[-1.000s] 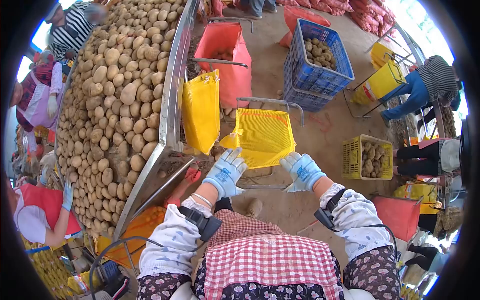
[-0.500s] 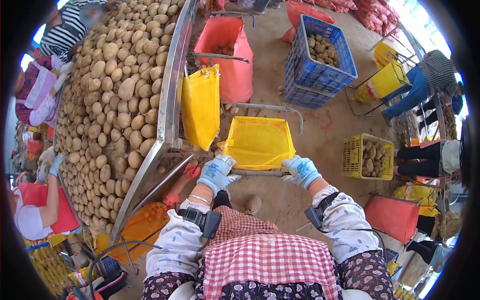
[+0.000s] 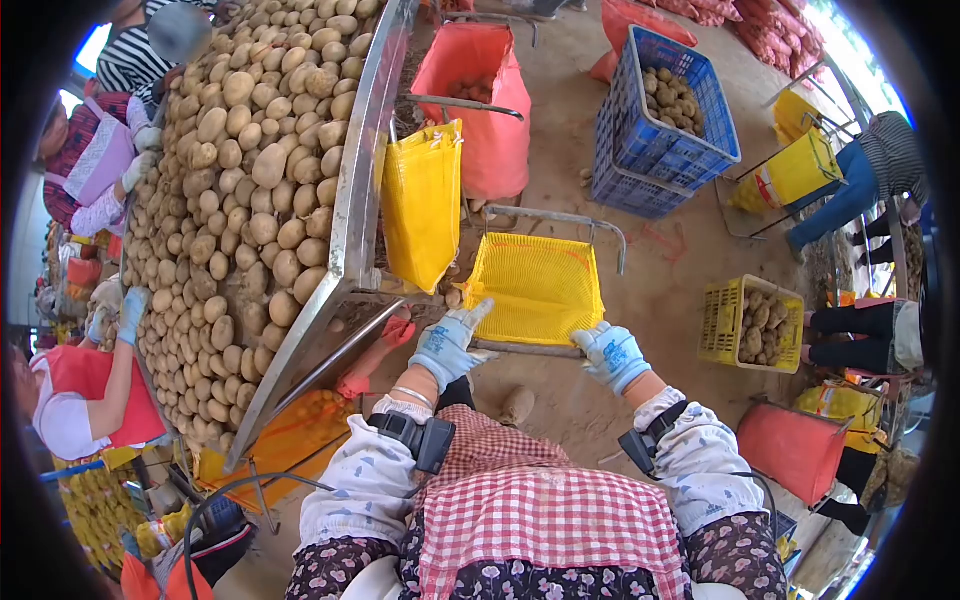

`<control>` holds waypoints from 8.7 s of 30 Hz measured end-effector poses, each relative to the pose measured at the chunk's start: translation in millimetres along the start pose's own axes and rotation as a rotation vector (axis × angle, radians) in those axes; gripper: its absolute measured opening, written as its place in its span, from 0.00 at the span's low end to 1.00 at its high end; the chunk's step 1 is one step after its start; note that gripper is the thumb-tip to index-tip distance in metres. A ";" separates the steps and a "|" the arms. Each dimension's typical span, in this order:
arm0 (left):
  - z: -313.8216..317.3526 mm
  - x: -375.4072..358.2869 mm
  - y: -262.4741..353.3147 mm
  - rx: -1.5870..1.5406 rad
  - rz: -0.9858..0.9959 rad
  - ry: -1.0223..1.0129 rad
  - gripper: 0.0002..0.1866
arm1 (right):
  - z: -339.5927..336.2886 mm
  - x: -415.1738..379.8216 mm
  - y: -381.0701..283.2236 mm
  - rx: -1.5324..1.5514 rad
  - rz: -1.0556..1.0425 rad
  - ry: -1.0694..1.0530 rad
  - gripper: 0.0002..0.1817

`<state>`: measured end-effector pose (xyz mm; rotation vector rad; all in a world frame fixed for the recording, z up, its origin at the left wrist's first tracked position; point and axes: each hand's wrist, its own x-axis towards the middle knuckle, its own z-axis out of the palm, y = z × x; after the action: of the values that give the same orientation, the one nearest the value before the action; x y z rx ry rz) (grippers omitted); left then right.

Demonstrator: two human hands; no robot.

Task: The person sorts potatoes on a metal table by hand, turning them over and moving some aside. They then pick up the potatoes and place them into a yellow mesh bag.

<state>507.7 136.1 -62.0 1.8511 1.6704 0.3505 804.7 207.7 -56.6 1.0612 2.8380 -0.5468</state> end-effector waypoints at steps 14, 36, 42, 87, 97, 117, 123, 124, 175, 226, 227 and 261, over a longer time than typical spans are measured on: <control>17.8 -9.2 3.6 0.172 0.344 0.120 0.37 | 20.1 -17.5 4.2 0.092 -0.018 0.176 0.38; -155.3 -305.5 -194.9 0.456 -0.882 0.601 0.46 | -83.7 163.5 -239.4 0.248 -0.333 0.404 0.32; -207.7 -293.3 -229.1 0.329 -0.787 0.501 0.47 | -37.7 266.6 -377.3 -0.061 -0.384 0.181 0.41; -350.3 -249.3 -329.0 -0.310 -0.407 0.789 0.24 | -81.3 399.4 -455.6 1.536 -0.089 -0.378 0.30; -386.0 -232.0 -341.5 0.128 -0.776 0.550 0.23 | -72.0 420.7 -417.5 1.646 0.056 -0.796 0.19; -399.7 -158.2 -372.4 -0.066 -0.571 0.791 0.28 | -57.5 398.0 -379.5 1.462 -0.254 -0.401 0.22; -360.1 -172.5 -301.9 -0.071 -0.059 0.461 0.24 | -56.4 407.2 -414.4 2.203 0.320 -0.741 0.28; -361.9 -184.6 -289.9 0.001 -0.074 0.605 0.25 | -39.9 406.0 -409.4 2.332 0.304 -0.819 0.28; -226.3 -265.2 -278.4 0.475 -0.700 0.686 0.40 | -58.9 122.7 -117.0 2.238 0.757 0.743 0.29; -204.4 -352.7 -239.8 0.374 -0.948 0.633 0.36 | -22.9 367.0 -446.4 -0.002 -0.825 0.106 0.30; -205.0 -359.0 -234.6 0.356 -0.981 0.572 0.33 | -33.6 352.6 -443.9 -0.027 -0.835 0.085 0.31; -254.7 -328.0 -242.4 0.002 -0.536 0.944 0.22 | -55.7 402.8 -441.5 0.431 -0.229 0.100 0.21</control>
<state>112.4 -110.2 57.5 1.1809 2.6719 1.0881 216.7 169.4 57.9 0.8272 3.0270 -1.2003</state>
